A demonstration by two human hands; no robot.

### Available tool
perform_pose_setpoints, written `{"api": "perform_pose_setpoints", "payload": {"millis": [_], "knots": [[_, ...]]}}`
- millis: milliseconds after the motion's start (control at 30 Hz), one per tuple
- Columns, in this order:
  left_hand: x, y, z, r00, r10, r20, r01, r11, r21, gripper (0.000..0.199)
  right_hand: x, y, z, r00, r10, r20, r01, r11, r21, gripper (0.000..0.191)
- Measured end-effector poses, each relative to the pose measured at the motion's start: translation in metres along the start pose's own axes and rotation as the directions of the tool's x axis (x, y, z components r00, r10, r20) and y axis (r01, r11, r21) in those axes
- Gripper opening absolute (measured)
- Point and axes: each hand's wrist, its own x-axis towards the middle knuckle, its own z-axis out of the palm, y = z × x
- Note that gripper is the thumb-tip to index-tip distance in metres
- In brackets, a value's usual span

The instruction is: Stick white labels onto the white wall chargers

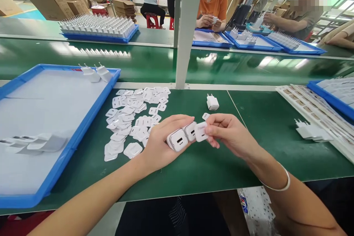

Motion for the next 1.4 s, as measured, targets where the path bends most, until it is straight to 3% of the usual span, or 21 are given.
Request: {"api": "perform_pose_setpoints", "payload": {"millis": [233, 733, 1400], "knots": [[-0.0022, 0.0037, 0.0002, 0.998, 0.027, 0.052, -0.028, 0.999, 0.02, 0.035, 0.0026, 0.0033, -0.0026, 0.989, 0.099, 0.107, -0.104, 0.993, 0.048, 0.021], [-0.0001, 0.0072, -0.0015, 0.993, 0.059, 0.107, -0.061, 0.998, 0.018, 0.035, -0.002, -0.002, -0.0034, 0.98, 0.181, 0.087, -0.178, 0.983, -0.037, 0.027], [-0.0006, 0.007, -0.0013, 0.993, 0.046, 0.108, -0.048, 0.999, 0.017, 0.036, -0.0024, 0.0037, -0.0003, 0.99, 0.131, 0.061, -0.128, 0.991, -0.049, 0.036]]}}
